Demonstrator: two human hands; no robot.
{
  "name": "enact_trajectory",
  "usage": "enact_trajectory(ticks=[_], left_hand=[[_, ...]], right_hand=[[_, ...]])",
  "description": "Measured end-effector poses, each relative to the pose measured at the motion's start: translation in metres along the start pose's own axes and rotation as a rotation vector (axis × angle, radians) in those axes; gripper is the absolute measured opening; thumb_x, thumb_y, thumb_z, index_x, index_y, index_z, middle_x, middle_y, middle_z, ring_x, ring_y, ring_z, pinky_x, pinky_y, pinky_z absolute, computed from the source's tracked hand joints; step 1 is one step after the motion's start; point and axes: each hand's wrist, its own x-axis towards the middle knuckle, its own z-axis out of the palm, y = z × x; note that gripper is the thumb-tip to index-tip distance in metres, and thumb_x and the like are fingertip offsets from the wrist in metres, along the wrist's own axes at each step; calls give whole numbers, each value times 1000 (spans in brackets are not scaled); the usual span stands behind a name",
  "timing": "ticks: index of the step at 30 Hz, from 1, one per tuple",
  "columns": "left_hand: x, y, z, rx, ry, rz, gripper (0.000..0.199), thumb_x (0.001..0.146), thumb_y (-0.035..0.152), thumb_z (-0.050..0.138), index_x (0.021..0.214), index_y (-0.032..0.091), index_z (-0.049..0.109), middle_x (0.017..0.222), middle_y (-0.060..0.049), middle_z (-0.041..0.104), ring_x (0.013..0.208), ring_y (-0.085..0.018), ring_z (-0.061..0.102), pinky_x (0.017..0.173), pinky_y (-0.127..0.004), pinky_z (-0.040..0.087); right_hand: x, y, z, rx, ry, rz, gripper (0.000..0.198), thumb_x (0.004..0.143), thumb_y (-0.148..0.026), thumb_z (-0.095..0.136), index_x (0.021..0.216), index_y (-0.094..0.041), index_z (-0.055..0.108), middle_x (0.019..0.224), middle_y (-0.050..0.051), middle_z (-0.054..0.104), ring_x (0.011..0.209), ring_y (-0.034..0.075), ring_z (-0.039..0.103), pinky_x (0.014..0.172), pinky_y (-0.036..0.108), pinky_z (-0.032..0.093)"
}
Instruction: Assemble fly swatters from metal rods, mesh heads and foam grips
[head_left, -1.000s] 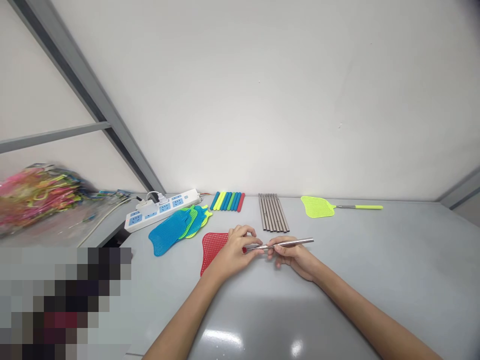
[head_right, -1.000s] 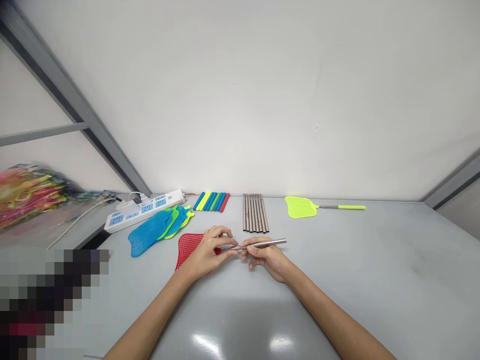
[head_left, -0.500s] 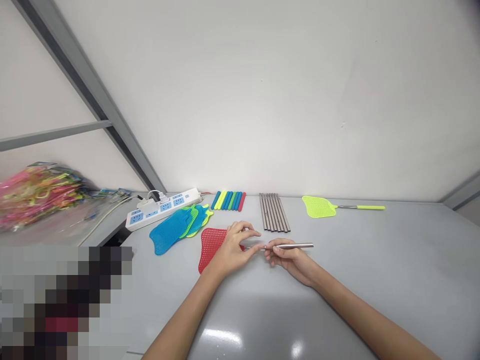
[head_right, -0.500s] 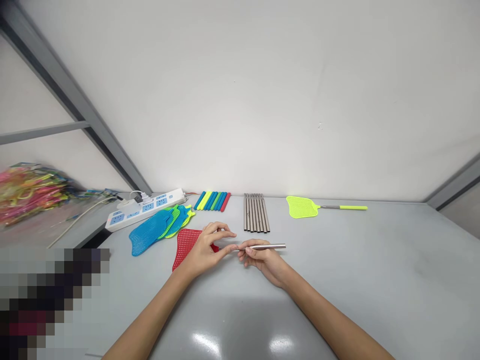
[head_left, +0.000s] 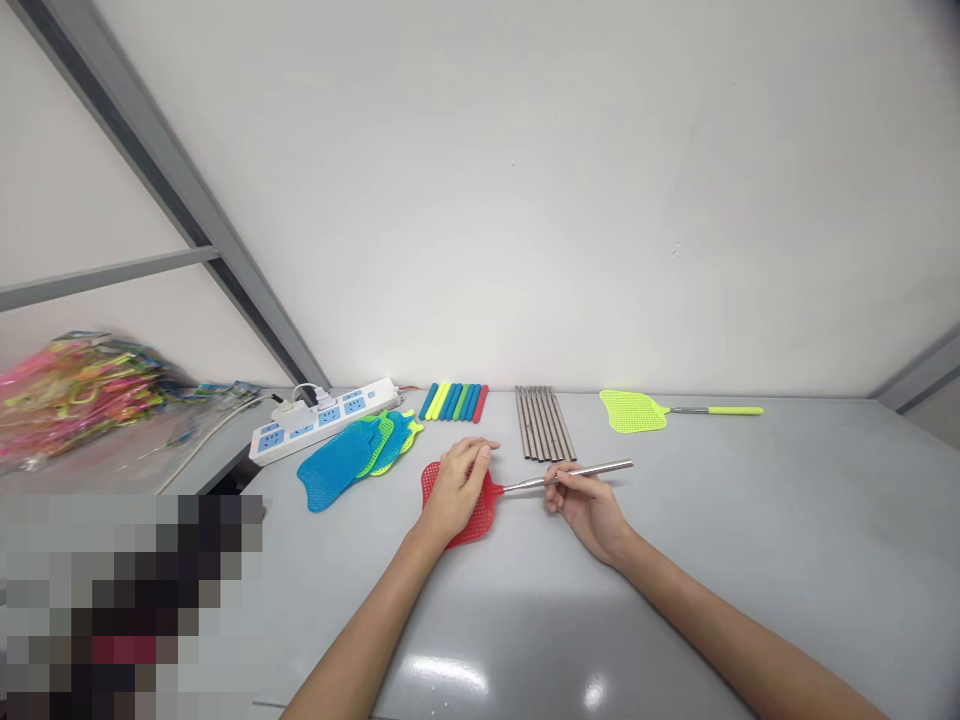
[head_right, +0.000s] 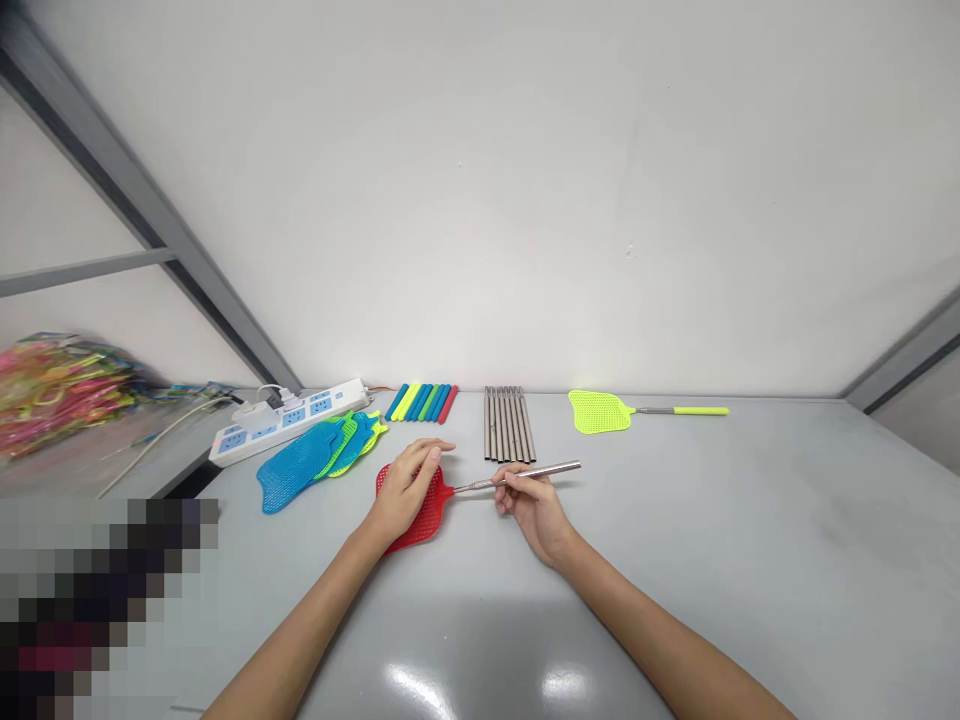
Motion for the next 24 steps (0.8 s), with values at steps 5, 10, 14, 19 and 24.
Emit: enact_trajectory(ticks=[5, 10, 14, 19, 24], left_hand=[[5, -12, -2, -32, 122, -70, 31, 83, 24, 26, 97, 21, 53, 101, -3, 55, 99, -17, 47, 89, -33, 31], [7, -17, -2, -90, 171, -74, 29, 82, 25, 28, 95, 22, 54, 101, -3, 55, 98, -17, 47, 88, -33, 32], [8, -17, -1, -214, 221, -83, 28, 83, 29, 27, 96, 21, 51, 95, -4, 55, 89, -16, 50, 82, -31, 36], [9, -20, 0, -271, 226, -68, 27, 83, 32, 28, 95, 20, 49, 90, -4, 54, 81, -15, 50, 78, -29, 37], [10, -24, 0, -217, 211, -108, 26, 81, 36, 31, 77, 19, 50, 76, -1, 53, 71, -14, 49, 70, -26, 37]], right_hand=[[3, -2, -5, 39, 82, -90, 15, 70, -20, 49, 62, -15, 60, 49, 1, 48, 47, 10, 38, 49, 25, 31], [7, -4, -11, 94, 133, -161, 16, 70, -22, 49, 59, -16, 57, 48, -1, 45, 44, 9, 36, 48, 25, 31], [8, -6, -13, 148, 162, -202, 15, 69, -21, 50, 57, -16, 56, 52, -2, 44, 43, 8, 34, 47, 25, 31], [10, -11, -15, 179, 184, -217, 15, 69, -21, 49, 56, -16, 55, 53, -2, 45, 42, 7, 33, 46, 25, 31], [12, -15, -18, 174, 193, -243, 15, 69, -22, 49, 58, -16, 56, 49, -1, 43, 43, 8, 33, 46, 25, 31]])
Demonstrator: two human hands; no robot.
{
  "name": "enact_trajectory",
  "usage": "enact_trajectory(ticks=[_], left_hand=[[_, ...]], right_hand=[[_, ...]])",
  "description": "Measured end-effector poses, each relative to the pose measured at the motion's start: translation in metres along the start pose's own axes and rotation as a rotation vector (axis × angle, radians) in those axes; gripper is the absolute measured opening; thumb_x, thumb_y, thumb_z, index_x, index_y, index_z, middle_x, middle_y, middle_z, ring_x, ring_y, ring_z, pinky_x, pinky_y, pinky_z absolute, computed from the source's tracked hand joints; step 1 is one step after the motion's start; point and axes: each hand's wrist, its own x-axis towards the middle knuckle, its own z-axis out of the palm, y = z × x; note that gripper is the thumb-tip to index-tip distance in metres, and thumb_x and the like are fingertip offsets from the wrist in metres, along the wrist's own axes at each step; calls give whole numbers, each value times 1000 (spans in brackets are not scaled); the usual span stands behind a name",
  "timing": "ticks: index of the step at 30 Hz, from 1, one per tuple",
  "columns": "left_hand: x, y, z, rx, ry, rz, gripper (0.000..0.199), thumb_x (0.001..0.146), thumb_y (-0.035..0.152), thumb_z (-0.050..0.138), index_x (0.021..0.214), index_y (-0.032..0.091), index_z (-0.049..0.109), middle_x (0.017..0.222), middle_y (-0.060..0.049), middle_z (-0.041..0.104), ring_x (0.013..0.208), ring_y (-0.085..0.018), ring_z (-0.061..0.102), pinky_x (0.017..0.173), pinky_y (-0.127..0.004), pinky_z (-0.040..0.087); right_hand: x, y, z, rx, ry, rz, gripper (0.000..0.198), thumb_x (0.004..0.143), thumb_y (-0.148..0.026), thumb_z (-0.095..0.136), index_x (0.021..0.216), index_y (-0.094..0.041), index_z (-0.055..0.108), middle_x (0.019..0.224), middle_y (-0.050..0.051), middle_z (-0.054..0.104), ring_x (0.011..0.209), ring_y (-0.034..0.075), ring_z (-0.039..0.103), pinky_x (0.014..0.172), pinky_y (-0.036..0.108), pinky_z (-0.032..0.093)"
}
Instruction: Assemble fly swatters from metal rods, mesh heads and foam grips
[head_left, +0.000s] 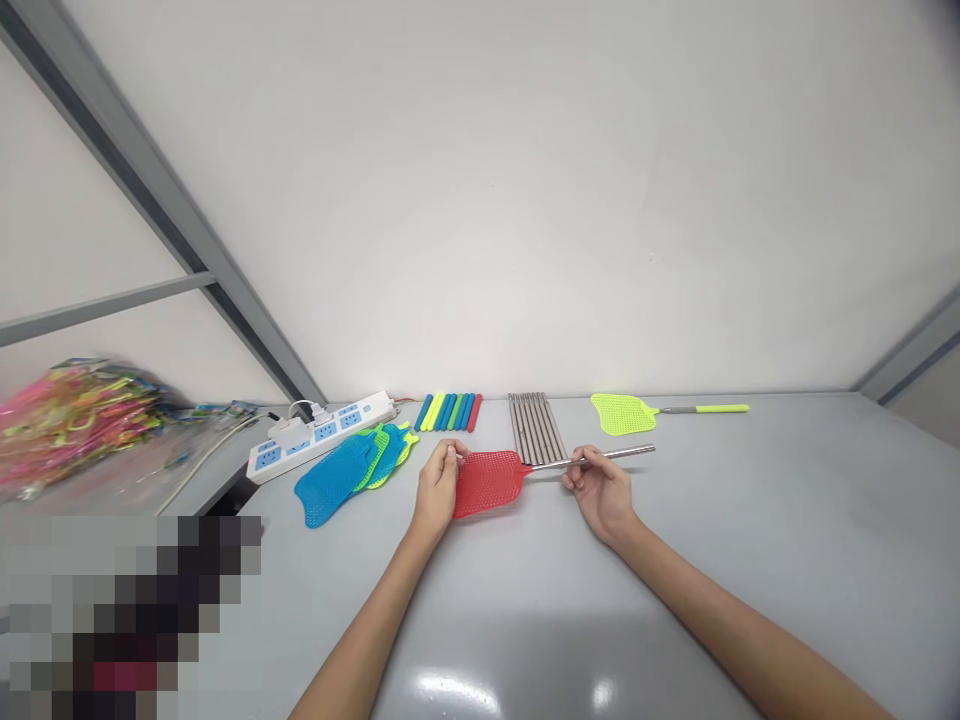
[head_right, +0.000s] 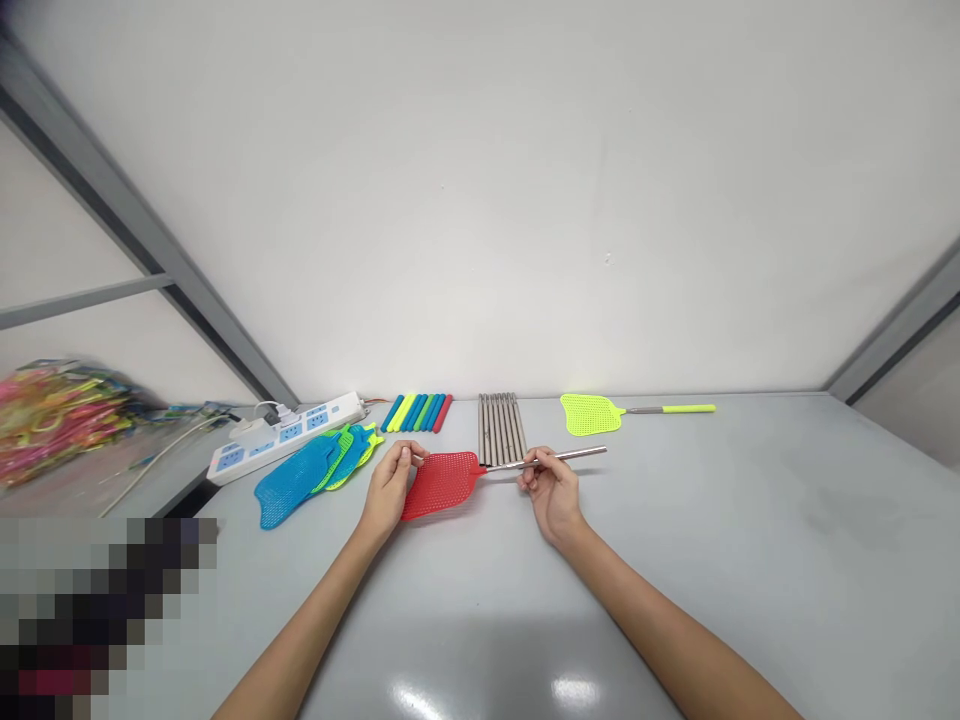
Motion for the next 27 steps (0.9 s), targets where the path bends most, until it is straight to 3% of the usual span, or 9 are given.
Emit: enact_trajectory(ticks=[10, 19, 27], left_hand=[[5, -7, 0, -136, 59, -149, 25, 74, 34, 41, 58, 17, 49, 74, -2, 56, 76, -15, 51, 60, -21, 37], [3, -6, -5, -237, 67, -96, 25, 69, 22, 39, 46, 16, 46, 73, -3, 54, 77, -15, 50, 63, -22, 38], [3, -2, -4, -279, 37, -99, 25, 71, 26, 34, 56, 16, 51, 65, -3, 54, 64, -15, 50, 59, -24, 38]], right_hand=[[3, -4, -1, 21, 25, 26, 16, 69, -28, 50, 58, -18, 55, 47, -1, 44, 43, 9, 36, 47, 27, 31], [6, -3, -5, 76, 31, 15, 15, 69, -28, 53, 60, -17, 56, 53, -1, 49, 44, 9, 38, 47, 26, 33], [9, 1, -5, -54, 94, 62, 29, 71, -43, 51, 64, -16, 61, 40, -2, 43, 39, 9, 35, 47, 26, 34]])
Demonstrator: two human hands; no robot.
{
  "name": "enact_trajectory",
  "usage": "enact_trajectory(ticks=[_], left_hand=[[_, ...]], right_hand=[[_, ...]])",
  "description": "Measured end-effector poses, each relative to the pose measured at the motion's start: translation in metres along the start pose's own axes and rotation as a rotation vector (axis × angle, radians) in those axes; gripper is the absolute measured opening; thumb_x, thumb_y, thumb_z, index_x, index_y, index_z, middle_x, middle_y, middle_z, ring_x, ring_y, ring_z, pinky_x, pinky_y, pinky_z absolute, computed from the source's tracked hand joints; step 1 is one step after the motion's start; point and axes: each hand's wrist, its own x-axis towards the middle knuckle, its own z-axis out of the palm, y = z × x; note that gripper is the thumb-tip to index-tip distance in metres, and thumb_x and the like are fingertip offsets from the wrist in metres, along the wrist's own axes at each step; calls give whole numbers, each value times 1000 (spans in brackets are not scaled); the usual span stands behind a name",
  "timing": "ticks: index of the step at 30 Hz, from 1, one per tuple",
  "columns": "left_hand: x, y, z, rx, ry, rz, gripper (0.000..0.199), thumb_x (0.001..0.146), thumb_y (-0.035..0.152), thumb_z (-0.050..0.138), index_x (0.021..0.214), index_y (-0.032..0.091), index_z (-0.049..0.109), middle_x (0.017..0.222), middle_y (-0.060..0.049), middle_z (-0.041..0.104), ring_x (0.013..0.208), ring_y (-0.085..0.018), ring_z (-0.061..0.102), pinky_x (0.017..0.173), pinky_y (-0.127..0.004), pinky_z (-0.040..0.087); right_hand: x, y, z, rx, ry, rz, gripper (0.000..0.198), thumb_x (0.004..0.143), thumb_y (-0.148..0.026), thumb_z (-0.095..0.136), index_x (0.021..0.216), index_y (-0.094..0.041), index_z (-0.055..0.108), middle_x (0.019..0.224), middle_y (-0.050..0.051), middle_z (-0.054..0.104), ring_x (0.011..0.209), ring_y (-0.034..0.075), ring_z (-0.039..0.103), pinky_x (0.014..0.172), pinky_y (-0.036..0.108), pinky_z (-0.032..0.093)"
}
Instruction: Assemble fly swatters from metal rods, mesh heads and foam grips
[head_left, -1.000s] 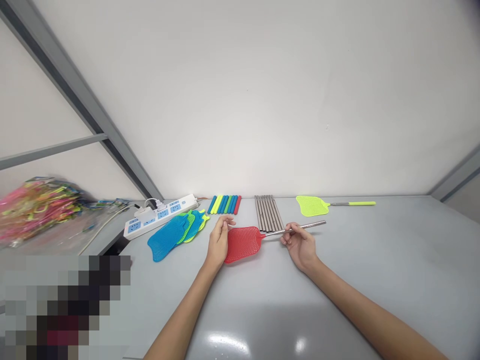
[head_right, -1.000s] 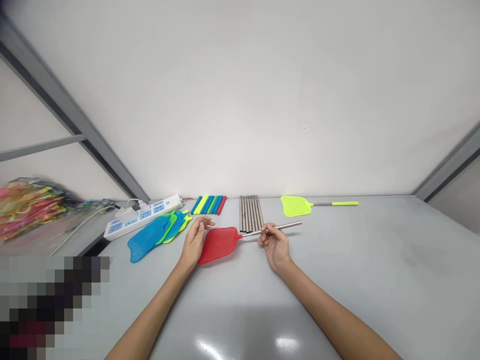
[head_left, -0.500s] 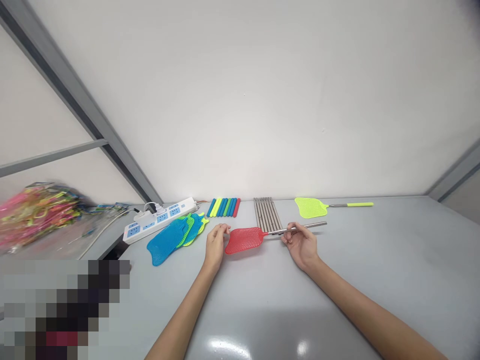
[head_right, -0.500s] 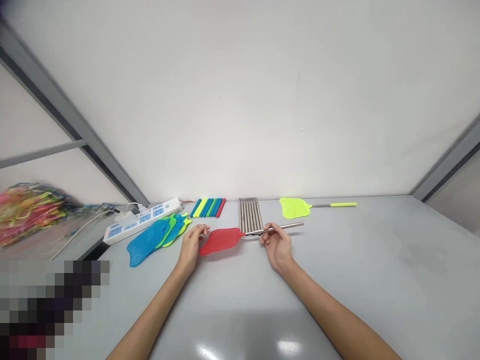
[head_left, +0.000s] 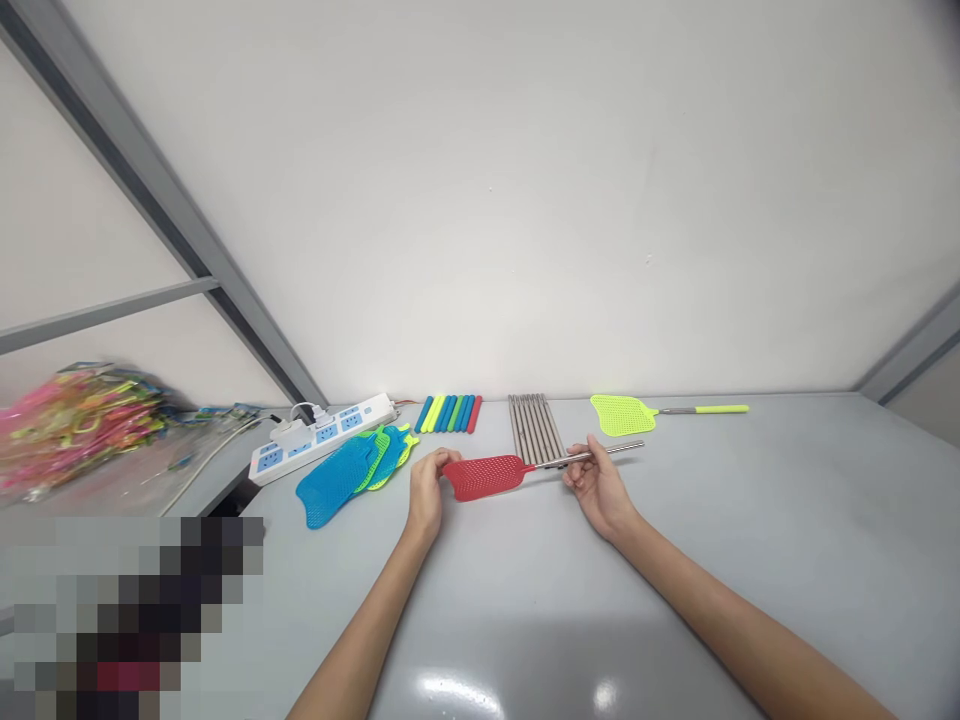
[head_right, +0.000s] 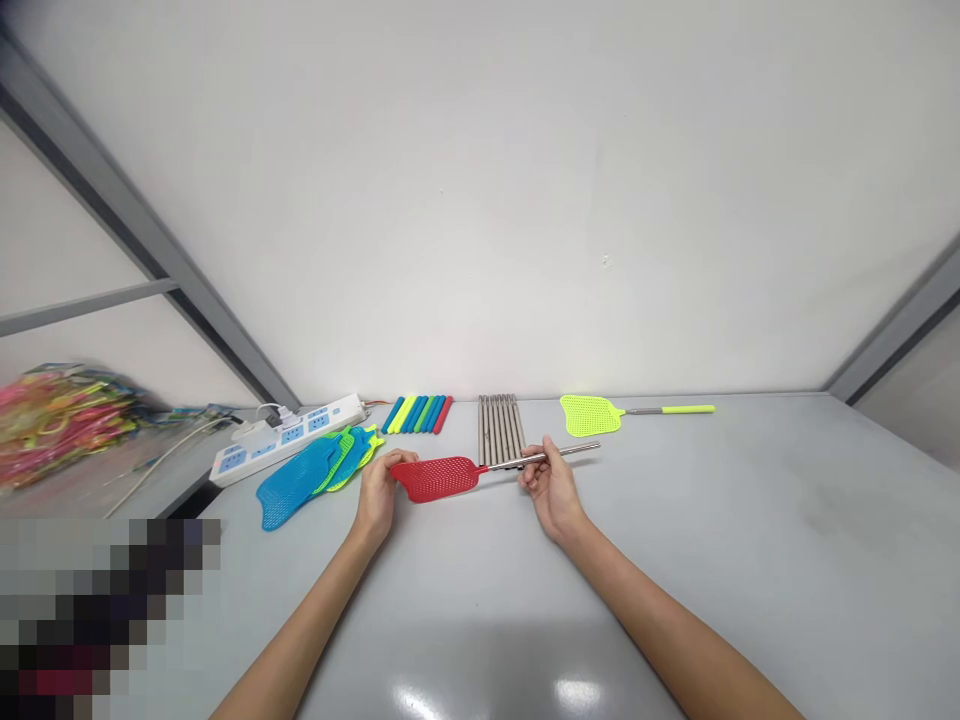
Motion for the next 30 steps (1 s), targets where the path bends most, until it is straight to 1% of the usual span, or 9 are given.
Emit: enact_trajectory(ticks=[2, 4, 7, 12, 18, 21, 25, 28, 30], left_hand=[[-1, 1, 1, 3, -25, -6, 27, 72, 27, 32, 58, 15, 53, 67, -4, 56, 64, -16, 51, 56, -24, 38], [-2, 3, 2, 8, -48, -13, 27, 72, 27, 32, 65, 15, 55, 69, -4, 57, 64, -16, 51, 53, -24, 38], [-3, 5, 3, 14, -64, -18, 25, 72, 24, 33, 70, 16, 57, 68, -2, 58, 66, -16, 51, 52, -23, 36], [-4, 5, 3, -19, -50, -20, 22, 71, 21, 35, 63, 16, 55, 64, 0, 56, 63, -14, 49, 54, -22, 35], [-1, -1, 3, -84, -23, -57, 22, 70, 24, 37, 52, 17, 47, 57, 2, 51, 55, -12, 45, 52, -22, 35], [-1, -1, 3, -125, -26, -82, 21, 69, 26, 41, 51, 16, 46, 55, 2, 49, 53, -11, 44, 51, -21, 34], [-1, 1, 3, -186, -29, -109, 23, 68, 27, 44, 49, 16, 45, 52, 3, 46, 50, -9, 41, 48, -20, 33], [-1, 0, 2, -234, -33, -118, 22, 67, 25, 46, 47, 15, 44, 50, 4, 44, 48, -8, 40, 47, -20, 32], [-1, -1, 0, -266, -34, -118, 19, 66, 21, 46, 48, 15, 46, 52, 3, 45, 49, -8, 42, 48, -20, 34]], right_hand=[[0, 1, 0, -23, 13, -7, 30, 70, -44, 52, 66, -16, 62, 40, -2, 43, 39, 9, 36, 47, 26, 34], [0, 1, 1, -43, 21, -15, 31, 69, -46, 52, 68, -16, 62, 41, -2, 44, 39, 9, 36, 47, 26, 35], [0, 1, 1, -51, 29, -14, 34, 68, -48, 52, 70, -16, 62, 42, -2, 44, 39, 9, 37, 47, 26, 36], [0, 0, 0, -20, 33, 6, 33, 70, -48, 52, 72, -16, 62, 42, -2, 44, 39, 9, 36, 46, 25, 36], [0, 0, -2, -33, 68, 16, 34, 68, -47, 54, 78, -15, 62, 42, -3, 45, 38, 9, 37, 45, 25, 37], [0, -1, -2, -38, 80, 25, 35, 67, -46, 55, 80, -15, 62, 42, -4, 45, 36, 8, 37, 44, 25, 37], [-1, -2, 0, -29, 91, 43, 34, 68, -46, 55, 78, -14, 63, 40, -4, 43, 34, 7, 33, 44, 24, 38], [-1, -3, 1, -19, 96, 48, 34, 68, -46, 55, 76, -14, 63, 39, -4, 43, 34, 7, 33, 43, 23, 38], [-1, -2, 1, -11, 99, 52, 35, 68, -46, 55, 76, -13, 63, 39, -4, 43, 35, 6, 33, 43, 22, 38]])
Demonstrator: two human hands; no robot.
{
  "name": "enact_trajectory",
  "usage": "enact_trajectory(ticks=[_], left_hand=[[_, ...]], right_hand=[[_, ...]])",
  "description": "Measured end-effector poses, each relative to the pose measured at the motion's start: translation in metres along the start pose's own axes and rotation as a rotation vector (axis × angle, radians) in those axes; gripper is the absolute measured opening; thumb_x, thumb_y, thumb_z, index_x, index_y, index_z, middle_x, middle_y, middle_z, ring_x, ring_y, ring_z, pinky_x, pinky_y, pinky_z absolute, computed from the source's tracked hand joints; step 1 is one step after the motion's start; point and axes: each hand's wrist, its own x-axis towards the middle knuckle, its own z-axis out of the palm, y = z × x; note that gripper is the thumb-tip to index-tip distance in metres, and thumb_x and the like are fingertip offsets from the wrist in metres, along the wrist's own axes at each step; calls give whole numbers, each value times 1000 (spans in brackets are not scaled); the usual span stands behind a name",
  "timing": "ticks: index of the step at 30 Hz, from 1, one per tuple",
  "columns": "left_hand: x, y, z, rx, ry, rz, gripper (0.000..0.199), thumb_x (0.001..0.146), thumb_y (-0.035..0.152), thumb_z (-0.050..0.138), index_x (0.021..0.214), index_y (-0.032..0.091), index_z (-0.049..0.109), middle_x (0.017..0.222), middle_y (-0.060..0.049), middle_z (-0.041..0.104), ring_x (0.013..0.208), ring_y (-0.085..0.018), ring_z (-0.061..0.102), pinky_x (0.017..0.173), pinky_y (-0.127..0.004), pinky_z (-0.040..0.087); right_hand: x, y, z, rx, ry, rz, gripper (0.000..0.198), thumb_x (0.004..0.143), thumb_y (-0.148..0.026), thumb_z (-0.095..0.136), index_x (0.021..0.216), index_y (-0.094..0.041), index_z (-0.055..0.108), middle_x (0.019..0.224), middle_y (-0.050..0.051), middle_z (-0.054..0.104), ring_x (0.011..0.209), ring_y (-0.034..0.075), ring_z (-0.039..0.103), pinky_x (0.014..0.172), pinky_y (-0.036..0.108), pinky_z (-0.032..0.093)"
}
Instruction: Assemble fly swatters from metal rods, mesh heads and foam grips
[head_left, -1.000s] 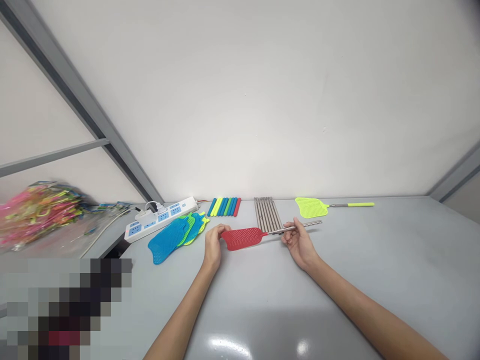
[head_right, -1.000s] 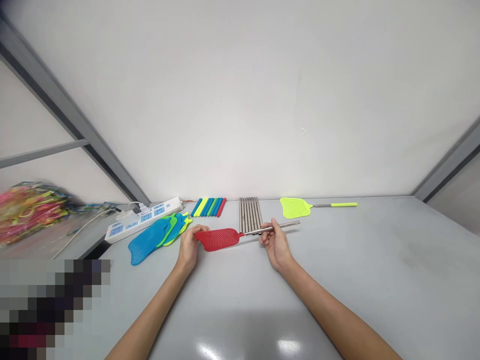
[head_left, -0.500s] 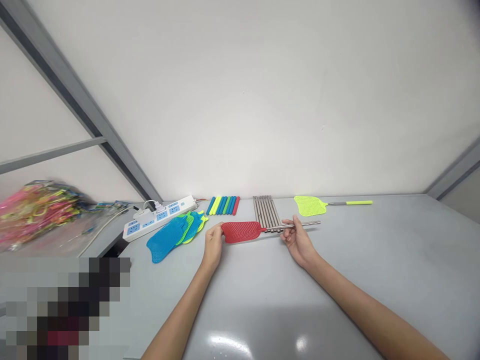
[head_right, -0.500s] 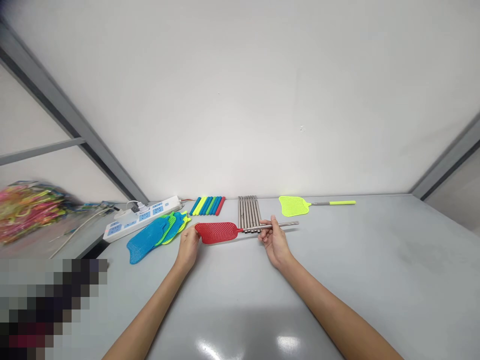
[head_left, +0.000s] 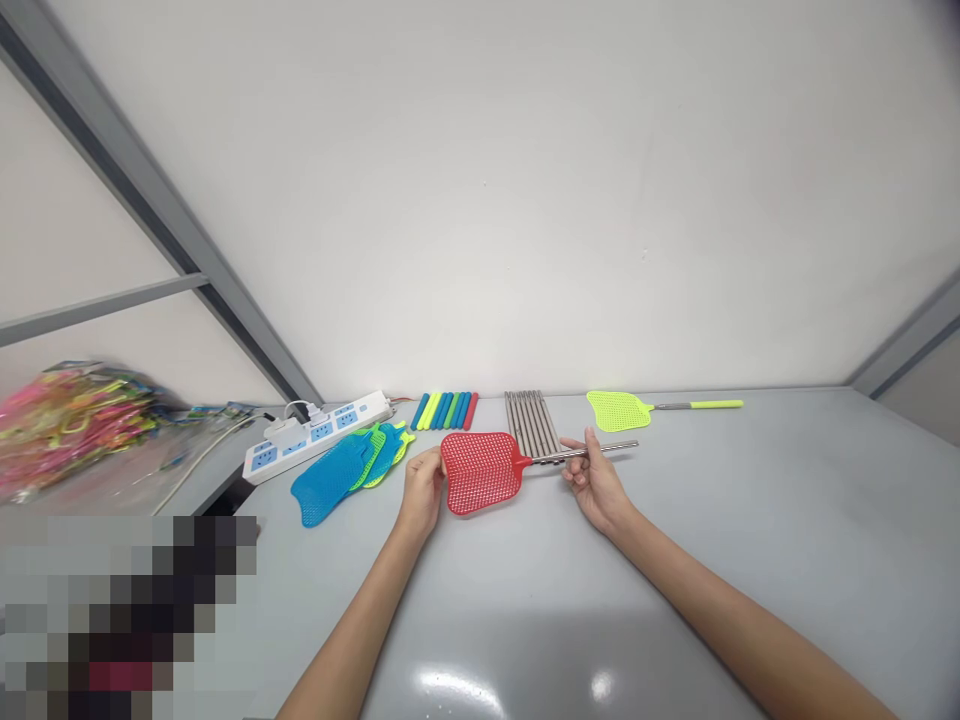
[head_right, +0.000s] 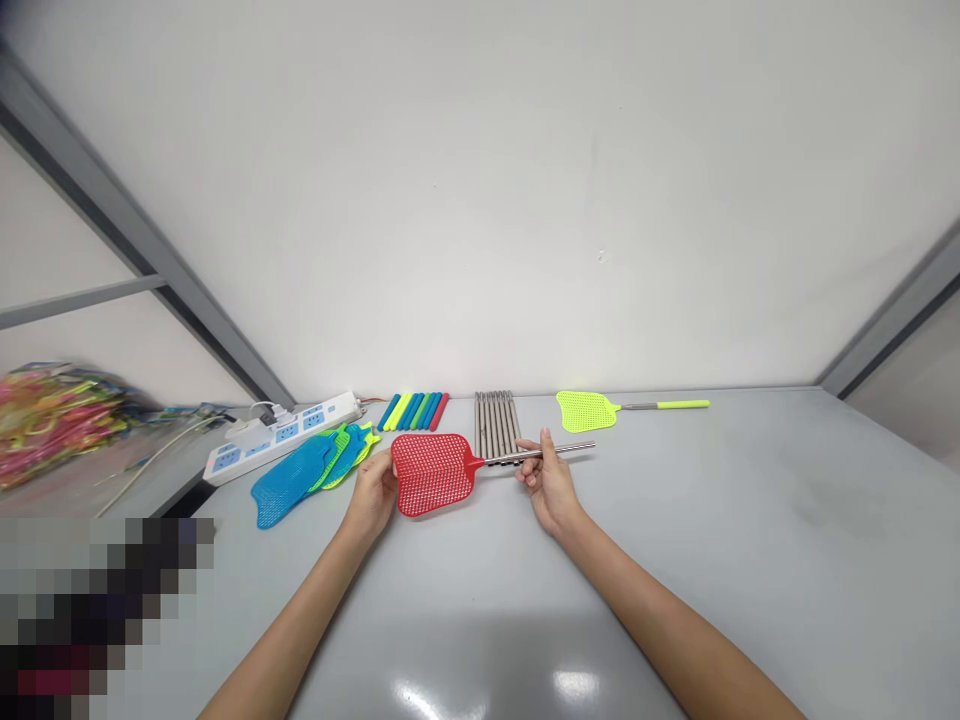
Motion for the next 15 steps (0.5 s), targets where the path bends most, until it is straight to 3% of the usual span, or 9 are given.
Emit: enact_trajectory(ticks=[4, 9, 15], left_hand=[[2, 1, -1, -52, -7, -8, 12, 65, 20, 46, 54, 16, 50, 59, 2, 53, 55, -10, 49, 53, -21, 38], [1, 5, 5, -94, -45, -62, 30, 75, 38, 38, 75, 16, 58, 70, -3, 62, 64, -15, 57, 57, -26, 42], [-9, 10, 11, -41, -209, -297, 33, 67, 37, 57, 87, 11, 60, 75, -7, 66, 66, -19, 61, 58, -26, 44]], right_hand=[[1, 0, -1, 18, 5, -2, 35, 68, -46, 55, 78, -13, 64, 38, -4, 41, 35, 6, 33, 41, 21, 37], [0, -1, 0, 42, -7, -19, 34, 68, -45, 55, 80, -14, 64, 40, -4, 43, 36, 7, 32, 43, 22, 38], [-1, 2, 0, -71, -48, -40, 32, 69, -44, 54, 61, -14, 62, 33, -4, 38, 33, 7, 33, 40, 23, 34]])
